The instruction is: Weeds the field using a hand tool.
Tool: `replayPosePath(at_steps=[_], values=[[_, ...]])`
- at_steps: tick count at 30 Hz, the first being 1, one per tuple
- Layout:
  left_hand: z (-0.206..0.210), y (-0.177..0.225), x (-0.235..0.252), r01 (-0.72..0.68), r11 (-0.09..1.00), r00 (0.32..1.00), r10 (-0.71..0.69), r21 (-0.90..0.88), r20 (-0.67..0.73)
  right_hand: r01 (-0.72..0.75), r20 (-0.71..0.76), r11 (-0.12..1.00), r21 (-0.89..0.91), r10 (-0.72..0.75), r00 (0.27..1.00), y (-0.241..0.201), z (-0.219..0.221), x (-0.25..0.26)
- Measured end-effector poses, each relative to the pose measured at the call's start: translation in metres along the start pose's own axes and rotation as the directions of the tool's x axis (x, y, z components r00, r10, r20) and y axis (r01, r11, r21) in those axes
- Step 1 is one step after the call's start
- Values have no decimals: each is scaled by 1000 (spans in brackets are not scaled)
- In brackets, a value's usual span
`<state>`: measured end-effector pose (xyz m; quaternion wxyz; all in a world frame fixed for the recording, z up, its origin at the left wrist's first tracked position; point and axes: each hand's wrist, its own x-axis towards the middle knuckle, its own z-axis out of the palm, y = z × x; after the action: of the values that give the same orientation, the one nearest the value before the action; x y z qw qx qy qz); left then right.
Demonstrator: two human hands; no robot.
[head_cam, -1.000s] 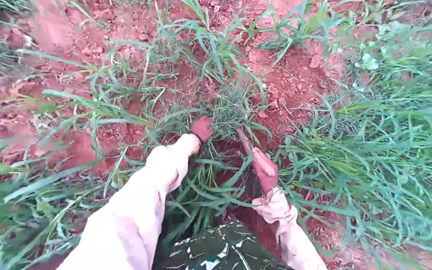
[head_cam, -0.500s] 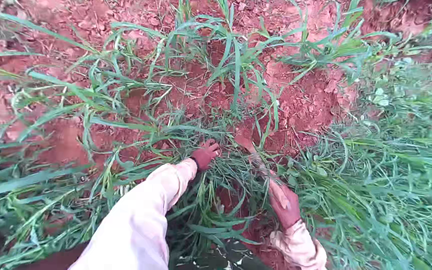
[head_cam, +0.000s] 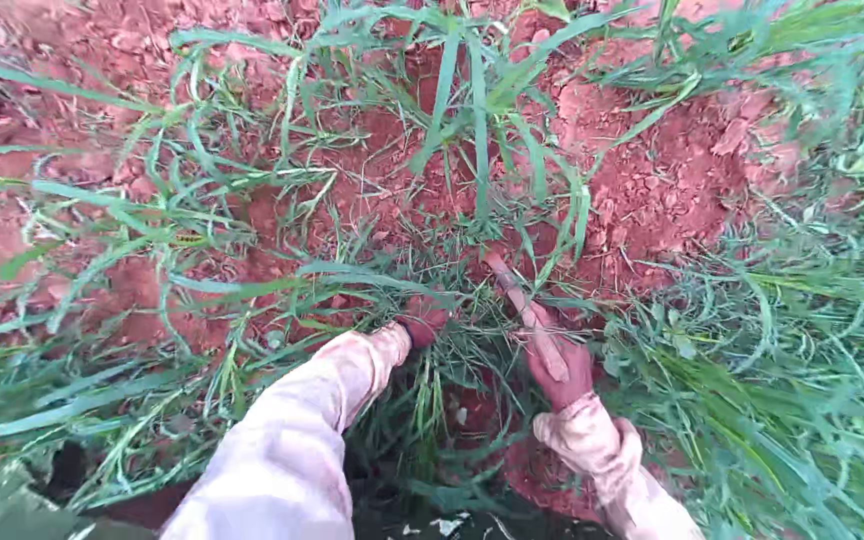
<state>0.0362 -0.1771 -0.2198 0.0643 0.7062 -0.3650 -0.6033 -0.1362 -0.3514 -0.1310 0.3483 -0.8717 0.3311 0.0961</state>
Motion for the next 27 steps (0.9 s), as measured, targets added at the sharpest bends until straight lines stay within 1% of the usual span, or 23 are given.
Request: replayPosePath(at_steps=[2, 5, 7, 9, 10, 11, 12, 13, 14, 15, 16, 18, 19, 20, 21, 22, 23, 24, 25, 27], values=[[0, -4, 1, -1, 1000, 1000, 1, -12, -12, 50, -13, 998, 26, -49, 999, 11, 10, 5], [10, -11, 8, 39, 988, 998, -45, -152, -37, 105, -16, 992, -63, -106, 994, 38, -3, -34], [9, -14, 12, 42, 979, 999, -47, -200, -24, 161, 9, 984, -80, -160, 987, 42, -1, -34], [12, -9, 7, 26, 969, 998, -38, -247, -42, 116, 91, 992, -48, -111, 990, 18, 11, -12], [2, -3, 3, 28, 962, 997, -48, -270, -67, 63, 182, 998, -21, -58, 982, -1, 12, 10], [-6, 3, -5, 52, 956, 995, -74, -288, -63, 25, 255, 1000, 0, -24, 967, -18, 10, 22], [-15, 5, -10, 86, 950, 994, -104, -302, -45, -21, 282, 999, 44, 8, 959, -27, 10, 31], [-17, 7, -13, 106, 954, 994, -109, -281, 6, -54, 287, 997, 62, 34, 957, -21, 13, 28], [-12, 8, -14, 109, 962, 994, -100, -252, 46, -51, 252, 997, 51, 36, 967, -10, 14, 14], [-10, 7, -10, 98, 967, 995, -90, -235, 41, 18, 150, 999, 49, -25, 988, 4, 13, 0], [-9, 3, -4, 88, 974, 996, -86, -209, 19, 84, 76, 996, 34, -87, 993, 16, 10, -11], [-2, -6, 3, 96, 988, 995, -91, -122, 42, 151, 0, 988, -38, -151, 989, 32, 12, -23], [7, -14, 9, 96, 993, 994, -92, -72, 55, 120, 26, 991, -63, -119, 993, 28, 16, -17], [21, -22, 14, 114, 993, 991, -112, -25, 71, 55, 92, 997, -48, -50, 994, 13, 18, -7], [21, -22, 16, 146, 989, 988, -143, -33, 60, 41, 102, 998, -44, -36, 994, -3, 22, 14], [9, -12, 14, 205, 971, 979, -200, -126, 48, 40, 132, 998, -47, -34, 991, -18, 20, 35], [-5, 2, 4, 253, 932, 966, -259, -260, 11, 60, 144, 997, -44, -54, 988, -26, 16, 49], [-12, 8, -3, 241, 913, 965, -261, -329, -15, 93, 153, 994, -52, -84, 985, -26, 6, 54], [-7, 7, -7, 177, 933, 982, -190, -313, -11, 119, 133, 990, -69, -109, 985, -18, -7, 42], [-6, 2, -4, 85, 972, 996, -90, -219, -11, 132, 23, 982, -135, -130, 991, 8, -33, 11]])
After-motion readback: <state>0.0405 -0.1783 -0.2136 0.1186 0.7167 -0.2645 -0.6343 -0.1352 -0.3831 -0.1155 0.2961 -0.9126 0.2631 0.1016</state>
